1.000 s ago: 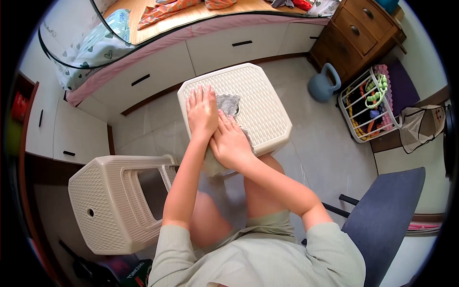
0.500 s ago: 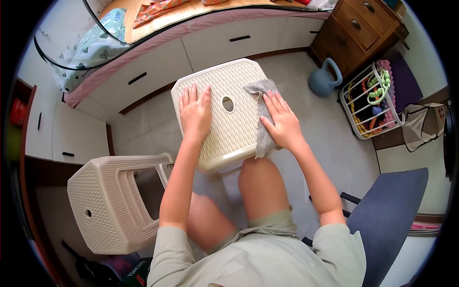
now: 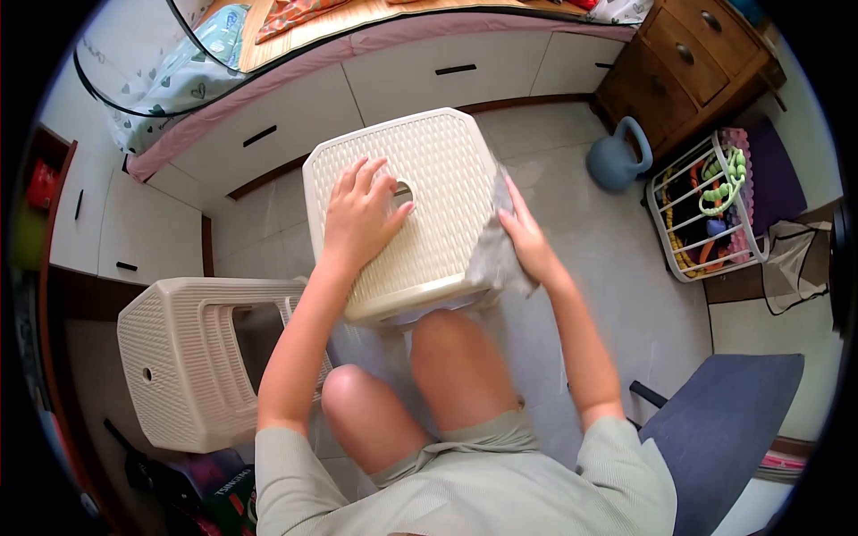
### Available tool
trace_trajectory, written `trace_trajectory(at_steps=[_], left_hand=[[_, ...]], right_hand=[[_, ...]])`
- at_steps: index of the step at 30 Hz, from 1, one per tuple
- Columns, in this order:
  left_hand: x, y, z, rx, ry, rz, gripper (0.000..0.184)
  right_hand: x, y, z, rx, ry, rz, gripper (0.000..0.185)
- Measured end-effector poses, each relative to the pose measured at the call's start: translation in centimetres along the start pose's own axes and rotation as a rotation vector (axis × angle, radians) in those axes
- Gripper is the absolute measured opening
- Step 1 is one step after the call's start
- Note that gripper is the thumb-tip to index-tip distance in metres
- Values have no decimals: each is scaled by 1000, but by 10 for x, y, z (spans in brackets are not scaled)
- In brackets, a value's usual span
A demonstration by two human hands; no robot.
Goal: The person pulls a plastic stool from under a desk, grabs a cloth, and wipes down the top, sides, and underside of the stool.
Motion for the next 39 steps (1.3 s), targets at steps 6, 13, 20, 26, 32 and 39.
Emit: trace_trajectory(at_steps=[6, 13, 20, 26, 32, 39], left_hand=[[9, 10, -6, -97, 105, 14, 19], [7, 16, -1, -192, 66, -12, 25], [-3, 6, 11, -164, 41, -75, 29], [-17, 8, 24, -133, 23, -210, 34], [-27, 106, 7, -224, -77, -436, 34], [-35, 260, -43, -454, -266, -866, 41]], right_hand=[[24, -1, -7, 34, 155, 266, 62], [72, -5, 11, 178, 525, 404, 63], [70, -13, 35, 235, 311, 451, 48], [-32, -3, 80, 77, 143, 385, 30], [-26, -6, 76, 90, 9, 86, 37], [18, -19, 43, 136, 74, -425, 48]])
Point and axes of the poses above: each hand's wrist, its own z-axis towards the middle knuckle, its own y-axis out of the palm, x = y × z, the point moved 10 cm from there along z, towards the middle knuckle, and after that the axes turned 15 degrees about -y, right-handed, at the moved point
